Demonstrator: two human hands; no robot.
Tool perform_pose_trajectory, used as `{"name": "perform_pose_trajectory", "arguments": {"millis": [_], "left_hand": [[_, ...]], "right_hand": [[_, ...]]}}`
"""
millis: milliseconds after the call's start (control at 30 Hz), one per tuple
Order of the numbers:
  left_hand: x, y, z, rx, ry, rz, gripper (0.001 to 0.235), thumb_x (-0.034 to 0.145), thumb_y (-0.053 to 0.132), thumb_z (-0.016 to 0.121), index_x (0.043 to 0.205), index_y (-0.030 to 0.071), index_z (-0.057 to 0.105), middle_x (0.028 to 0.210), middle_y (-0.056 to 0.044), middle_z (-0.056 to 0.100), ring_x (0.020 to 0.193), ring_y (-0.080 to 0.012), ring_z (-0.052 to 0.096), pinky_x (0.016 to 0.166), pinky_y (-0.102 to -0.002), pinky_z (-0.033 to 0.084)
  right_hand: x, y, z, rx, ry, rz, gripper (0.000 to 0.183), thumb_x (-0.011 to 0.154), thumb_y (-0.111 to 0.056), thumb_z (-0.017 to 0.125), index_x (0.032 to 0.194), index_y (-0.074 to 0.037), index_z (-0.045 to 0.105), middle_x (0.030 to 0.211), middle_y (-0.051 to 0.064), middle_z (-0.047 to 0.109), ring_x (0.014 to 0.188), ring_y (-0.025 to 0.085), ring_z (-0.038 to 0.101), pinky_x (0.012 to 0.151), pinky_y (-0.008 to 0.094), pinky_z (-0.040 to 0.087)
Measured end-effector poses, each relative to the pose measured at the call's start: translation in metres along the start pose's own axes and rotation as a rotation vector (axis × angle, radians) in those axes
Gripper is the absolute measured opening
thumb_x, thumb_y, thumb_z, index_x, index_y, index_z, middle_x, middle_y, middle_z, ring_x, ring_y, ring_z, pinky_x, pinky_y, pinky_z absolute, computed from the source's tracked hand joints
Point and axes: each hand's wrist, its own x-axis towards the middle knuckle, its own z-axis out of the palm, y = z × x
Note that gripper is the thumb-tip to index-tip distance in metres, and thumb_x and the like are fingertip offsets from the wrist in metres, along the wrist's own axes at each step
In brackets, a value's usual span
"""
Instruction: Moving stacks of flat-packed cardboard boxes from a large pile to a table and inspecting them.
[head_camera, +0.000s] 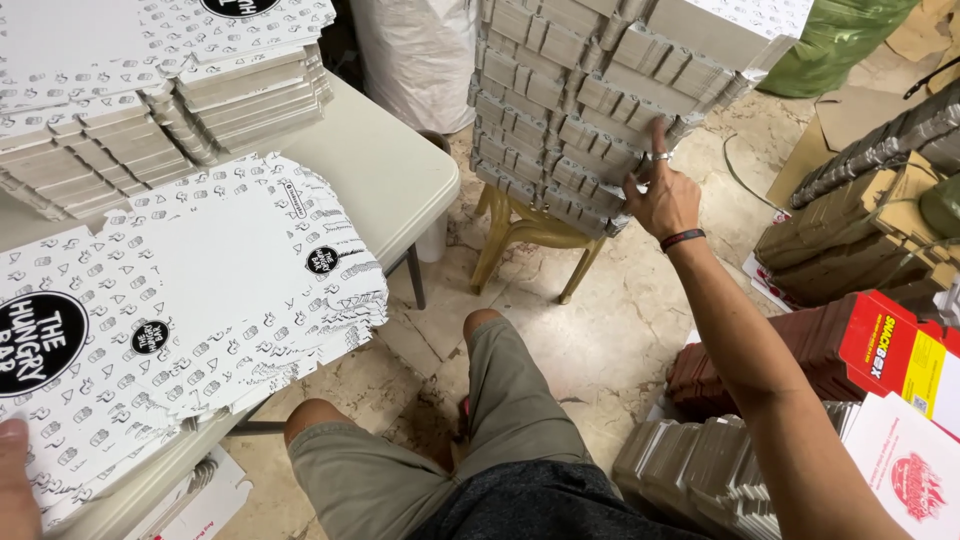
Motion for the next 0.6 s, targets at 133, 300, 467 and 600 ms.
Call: {"name": "perform_pose_trajectory", "arguments": {"millis": [133, 300, 467, 600], "left_hand": [[0.011, -0.023, 0.004, -0.007, 0.005, 0.074, 0.047, 0.142, 0.058, 0.062, 0.126, 0.013, 0.06, 0.103, -0.003, 0.06, 0.074, -0.0216, 0.055, 0.061, -0.04, 0.044], [0.029, -0.026, 0.008, -0.034, -0.03, 0.006, 0.042, 0.14, 0.054, 0.053, 0.12, 0.018, 0.059, 0.083, 0.001, 0.043, 0.056, -0.0166, 0.039, 0.046, -0.039, 0.033], [0.02, 0.001, 0.011, -0.035, -0.01, -0.138, 0.049, 0.131, 0.064, 0.057, 0.128, 0.015, 0.057, 0.1, -0.004, 0.047, 0.076, -0.0239, 0.044, 0.064, -0.044, 0.035], [0.009, 0.024, 0.014, -0.041, 0.015, -0.32, 0.069, 0.12, 0.078, 0.061, 0.139, 0.012, 0.055, 0.122, -0.011, 0.053, 0.102, -0.0333, 0.05, 0.087, -0.05, 0.039]], "right_hand": [[0.016, 0.002, -0.012, 0.049, 0.075, 0.014, 0.095, 0.111, -0.024, 0.064, 0.165, -0.022, -0.014, 0.079, 0.005, 0.076, 0.045, 0.016, 0.053, 0.039, 0.033, 0.048], [0.021, -0.005, -0.03, 0.069, -0.014, 0.157, 0.092, 0.102, -0.034, 0.063, 0.168, -0.021, 0.0, 0.07, 0.017, 0.069, 0.056, 0.039, 0.062, 0.05, 0.049, 0.048], [0.032, -0.003, -0.041, 0.08, 0.193, -0.012, 0.092, 0.103, -0.021, 0.068, 0.168, -0.016, 0.003, 0.087, 0.008, 0.078, 0.071, 0.032, 0.071, 0.067, 0.046, 0.057], [0.039, 0.009, -0.036, 0.078, 0.21, -0.034, 0.095, 0.11, -0.023, 0.069, 0.167, -0.016, -0.007, 0.086, 0.006, 0.076, 0.061, 0.022, 0.067, 0.056, 0.039, 0.056]]}}
